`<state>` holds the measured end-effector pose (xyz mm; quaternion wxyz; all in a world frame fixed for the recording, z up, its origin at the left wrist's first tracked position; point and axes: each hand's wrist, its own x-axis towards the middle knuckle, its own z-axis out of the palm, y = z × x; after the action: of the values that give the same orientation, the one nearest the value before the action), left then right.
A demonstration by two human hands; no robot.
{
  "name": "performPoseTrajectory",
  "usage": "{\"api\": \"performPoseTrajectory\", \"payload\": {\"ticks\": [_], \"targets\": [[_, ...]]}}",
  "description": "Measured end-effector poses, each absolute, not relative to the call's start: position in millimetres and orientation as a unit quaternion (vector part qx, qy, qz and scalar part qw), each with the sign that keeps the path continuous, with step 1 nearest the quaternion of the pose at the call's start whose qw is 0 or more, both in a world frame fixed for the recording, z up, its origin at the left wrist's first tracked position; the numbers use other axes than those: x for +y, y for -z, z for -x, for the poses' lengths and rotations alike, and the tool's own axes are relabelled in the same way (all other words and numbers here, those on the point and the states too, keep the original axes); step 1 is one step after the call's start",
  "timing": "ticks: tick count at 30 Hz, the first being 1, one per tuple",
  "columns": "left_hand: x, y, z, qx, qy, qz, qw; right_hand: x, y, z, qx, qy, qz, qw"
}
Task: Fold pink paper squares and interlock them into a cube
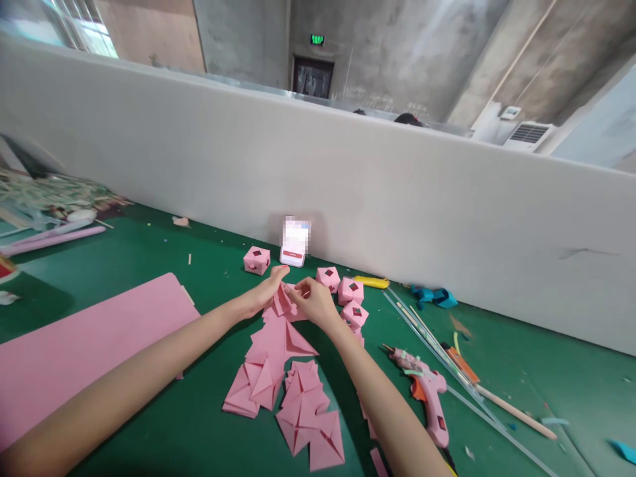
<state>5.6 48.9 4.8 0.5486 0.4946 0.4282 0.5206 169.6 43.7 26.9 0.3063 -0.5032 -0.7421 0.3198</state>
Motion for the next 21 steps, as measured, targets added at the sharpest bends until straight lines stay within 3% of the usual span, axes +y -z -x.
{"api": "performPoseTrajectory", "payload": {"ticks": [7, 14, 21], "targets": [[53.1, -12.1, -11.6, 0.477, -0.473, -0.478, 0.566, 50.0, -9.1, -176.4, -0.721, -0.31, 0.512, 0.35], [38.6, -9.6, -8.3, 0.495, -0.514, -0.466, 0.524, 51.2, -3.4, -180.1, -0.517, -0.551, 0.485, 0.44], [40.8, 0.9, 7.5, 0.452, -0.507, -0.462, 0.57, 56.2, 1.1, -163.5, -0.508, -0.581, 0.442, 0.458]]}}
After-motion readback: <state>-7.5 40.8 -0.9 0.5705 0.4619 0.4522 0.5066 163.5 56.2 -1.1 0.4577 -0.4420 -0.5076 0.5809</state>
